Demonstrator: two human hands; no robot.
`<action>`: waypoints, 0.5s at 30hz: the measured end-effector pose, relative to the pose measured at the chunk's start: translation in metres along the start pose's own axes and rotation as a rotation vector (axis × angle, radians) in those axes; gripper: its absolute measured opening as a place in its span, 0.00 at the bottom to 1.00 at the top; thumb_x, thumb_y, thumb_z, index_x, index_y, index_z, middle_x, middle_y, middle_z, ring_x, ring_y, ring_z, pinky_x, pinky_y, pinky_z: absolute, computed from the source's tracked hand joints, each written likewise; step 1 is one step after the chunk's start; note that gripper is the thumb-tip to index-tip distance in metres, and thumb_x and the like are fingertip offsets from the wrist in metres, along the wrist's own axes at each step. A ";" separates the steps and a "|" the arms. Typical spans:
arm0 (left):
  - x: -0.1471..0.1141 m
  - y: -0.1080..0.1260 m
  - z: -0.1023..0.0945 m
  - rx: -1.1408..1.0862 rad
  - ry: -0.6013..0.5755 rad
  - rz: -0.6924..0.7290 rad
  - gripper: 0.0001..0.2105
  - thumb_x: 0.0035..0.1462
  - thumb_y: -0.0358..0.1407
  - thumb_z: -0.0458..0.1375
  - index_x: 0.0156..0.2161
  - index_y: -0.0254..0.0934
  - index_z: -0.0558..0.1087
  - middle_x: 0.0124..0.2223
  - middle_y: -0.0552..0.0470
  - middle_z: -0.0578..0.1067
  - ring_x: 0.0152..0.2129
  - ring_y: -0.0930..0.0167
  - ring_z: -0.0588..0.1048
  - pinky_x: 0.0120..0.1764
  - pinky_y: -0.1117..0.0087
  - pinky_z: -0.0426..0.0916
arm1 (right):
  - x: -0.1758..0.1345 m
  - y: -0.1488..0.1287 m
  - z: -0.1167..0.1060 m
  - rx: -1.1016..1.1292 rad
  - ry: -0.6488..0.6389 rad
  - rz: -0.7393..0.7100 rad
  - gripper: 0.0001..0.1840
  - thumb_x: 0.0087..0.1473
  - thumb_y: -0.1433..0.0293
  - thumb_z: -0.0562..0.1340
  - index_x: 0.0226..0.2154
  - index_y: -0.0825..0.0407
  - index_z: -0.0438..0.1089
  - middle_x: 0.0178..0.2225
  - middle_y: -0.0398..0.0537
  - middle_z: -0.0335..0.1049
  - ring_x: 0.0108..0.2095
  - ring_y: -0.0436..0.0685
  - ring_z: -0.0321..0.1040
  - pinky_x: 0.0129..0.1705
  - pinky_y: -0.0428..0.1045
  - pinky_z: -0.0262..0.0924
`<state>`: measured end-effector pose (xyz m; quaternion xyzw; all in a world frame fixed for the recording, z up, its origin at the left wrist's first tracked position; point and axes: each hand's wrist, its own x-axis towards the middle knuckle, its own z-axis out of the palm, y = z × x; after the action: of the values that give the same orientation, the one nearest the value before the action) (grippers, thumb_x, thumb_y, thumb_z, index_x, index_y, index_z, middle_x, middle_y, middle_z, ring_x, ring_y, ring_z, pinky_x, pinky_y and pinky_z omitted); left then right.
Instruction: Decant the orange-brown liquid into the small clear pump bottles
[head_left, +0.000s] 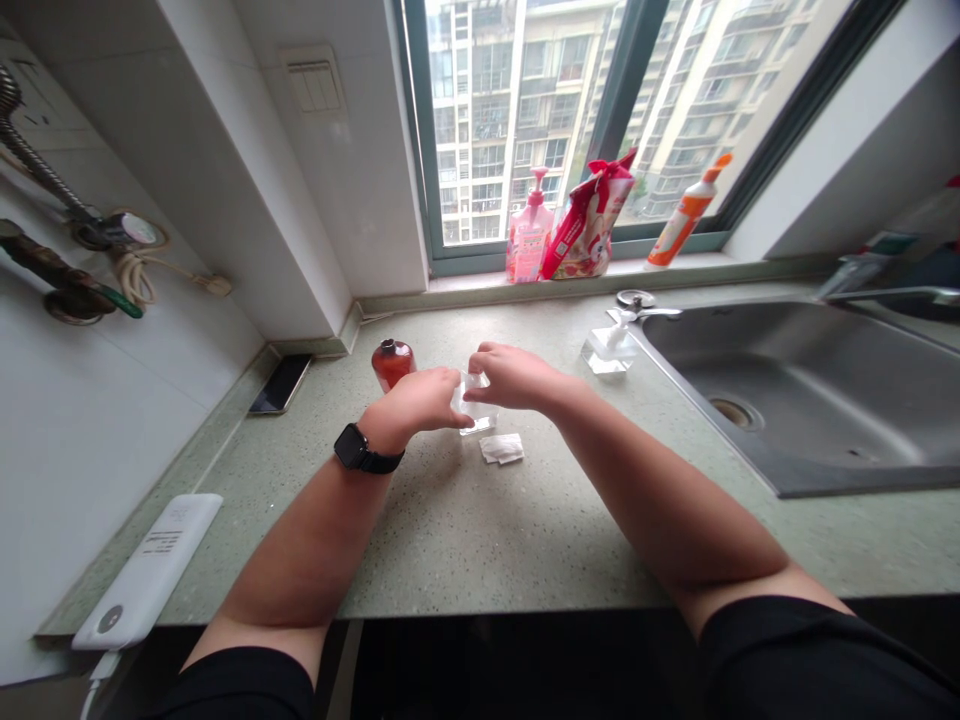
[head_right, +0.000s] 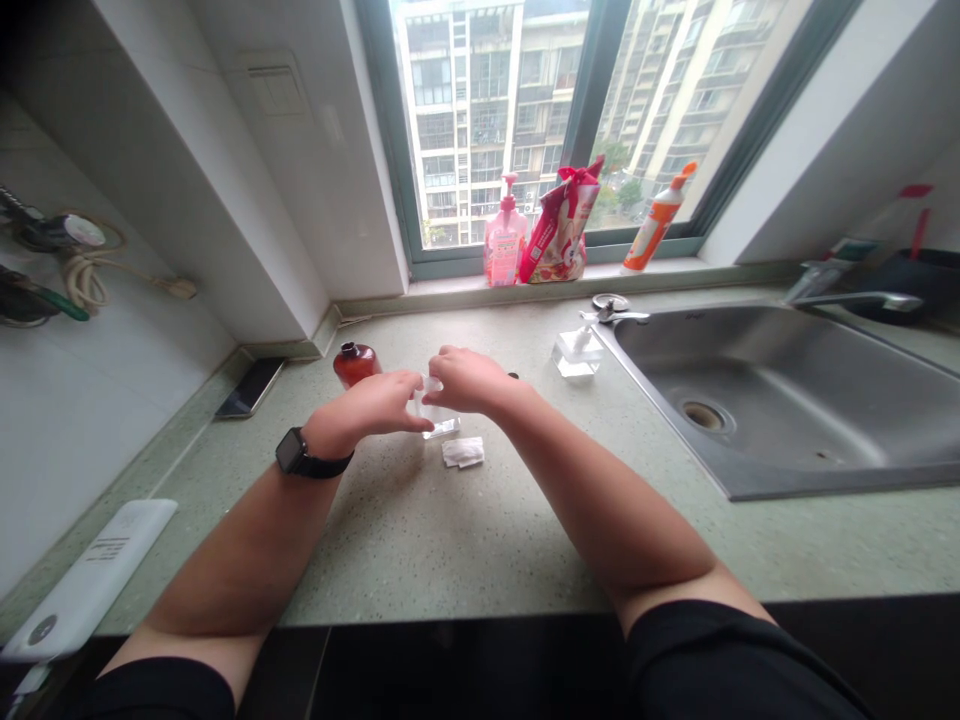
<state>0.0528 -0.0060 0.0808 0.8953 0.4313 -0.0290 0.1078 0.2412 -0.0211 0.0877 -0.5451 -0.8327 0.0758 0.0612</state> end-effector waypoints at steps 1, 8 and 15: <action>0.000 0.000 0.000 -0.017 0.003 0.007 0.21 0.55 0.52 0.66 0.45 0.38 0.75 0.48 0.43 0.81 0.41 0.57 0.80 0.40 0.62 0.70 | -0.001 0.000 -0.001 0.019 -0.007 -0.026 0.16 0.60 0.60 0.69 0.48 0.50 0.77 0.51 0.54 0.75 0.47 0.61 0.75 0.40 0.50 0.64; -0.001 0.000 0.000 -0.015 -0.001 -0.009 0.21 0.54 0.53 0.67 0.44 0.38 0.75 0.46 0.43 0.81 0.40 0.56 0.80 0.39 0.61 0.70 | -0.004 -0.002 0.000 0.015 0.008 0.043 0.22 0.59 0.54 0.69 0.49 0.50 0.74 0.51 0.54 0.77 0.47 0.62 0.75 0.40 0.50 0.64; 0.000 -0.002 0.001 -0.042 -0.002 0.014 0.21 0.54 0.51 0.67 0.45 0.38 0.76 0.45 0.44 0.81 0.40 0.58 0.80 0.40 0.63 0.70 | 0.001 -0.002 -0.002 0.013 0.051 -0.035 0.10 0.61 0.62 0.67 0.42 0.50 0.76 0.45 0.51 0.79 0.46 0.60 0.74 0.40 0.50 0.61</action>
<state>0.0509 -0.0049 0.0791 0.8959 0.4253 -0.0199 0.1271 0.2399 -0.0209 0.0904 -0.5317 -0.8399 0.0663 0.0871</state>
